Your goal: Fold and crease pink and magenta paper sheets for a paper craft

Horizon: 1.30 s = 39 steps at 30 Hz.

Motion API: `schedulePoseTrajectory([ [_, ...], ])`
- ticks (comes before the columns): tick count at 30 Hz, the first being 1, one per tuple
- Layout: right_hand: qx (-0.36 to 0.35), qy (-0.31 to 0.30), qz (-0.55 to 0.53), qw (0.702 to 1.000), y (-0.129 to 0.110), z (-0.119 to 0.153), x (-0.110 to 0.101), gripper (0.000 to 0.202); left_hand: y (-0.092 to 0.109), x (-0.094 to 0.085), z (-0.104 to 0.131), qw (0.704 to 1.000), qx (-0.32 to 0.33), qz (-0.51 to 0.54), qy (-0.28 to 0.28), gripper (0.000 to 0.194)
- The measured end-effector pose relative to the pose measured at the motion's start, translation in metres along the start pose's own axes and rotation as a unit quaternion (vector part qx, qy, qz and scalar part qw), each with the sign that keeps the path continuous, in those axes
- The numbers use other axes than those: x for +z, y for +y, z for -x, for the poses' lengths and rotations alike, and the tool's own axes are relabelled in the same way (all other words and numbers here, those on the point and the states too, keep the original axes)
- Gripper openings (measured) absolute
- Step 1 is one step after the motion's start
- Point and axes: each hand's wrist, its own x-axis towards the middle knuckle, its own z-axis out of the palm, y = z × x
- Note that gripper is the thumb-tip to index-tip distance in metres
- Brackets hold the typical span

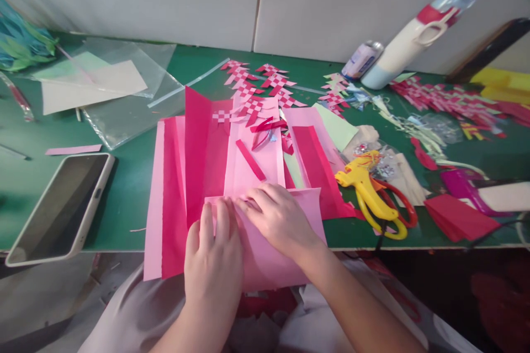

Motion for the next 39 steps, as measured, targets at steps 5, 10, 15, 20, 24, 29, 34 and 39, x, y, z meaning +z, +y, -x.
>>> schedulePoseTrajectory([
  [5, 0.002, -0.013, -0.005, 1.0, 0.0, -0.001, 0.0, 0.02, 0.0, 0.0, 0.002, 1.0, -0.002, -0.003, 0.001, 0.042],
  [10, 0.004, -0.036, -0.004, 0.999, -0.001, -0.002, -0.002, 0.023, 0.003, 0.004, 0.008, 1.0, 0.015, -0.001, -0.003, 0.046],
  [15, 0.0, -0.037, -0.005, 0.999, -0.002, -0.002, -0.002, 0.023, 0.005, 0.007, 0.009, 1.0, 0.012, -0.004, -0.002, 0.046],
  [20, 0.004, -0.046, -0.01, 0.999, -0.001, -0.001, -0.002, 0.024, 0.005, 0.007, 0.006, 1.0, 0.011, 0.004, 0.005, 0.045],
  [24, 0.006, -0.036, -0.005, 0.999, -0.001, -0.002, -0.001, 0.022, 0.004, 0.006, 0.005, 1.0, 0.021, -0.003, -0.002, 0.045],
  [29, 0.006, -0.032, -0.002, 0.999, -0.001, -0.001, 0.0, 0.022, 0.003, 0.001, 0.002, 1.0, 0.013, -0.009, -0.014, 0.042],
  [34, 0.01, -0.036, -0.008, 0.999, -0.001, 0.0, 0.001, 0.021, 0.003, 0.002, -0.001, 1.0, -0.008, 0.007, -0.002, 0.042],
  [39, 0.01, -0.038, -0.013, 0.999, 0.0, 0.001, 0.003, 0.022, -0.002, 0.005, 0.0, 0.998, -0.048, 0.028, -0.024, 0.056],
])
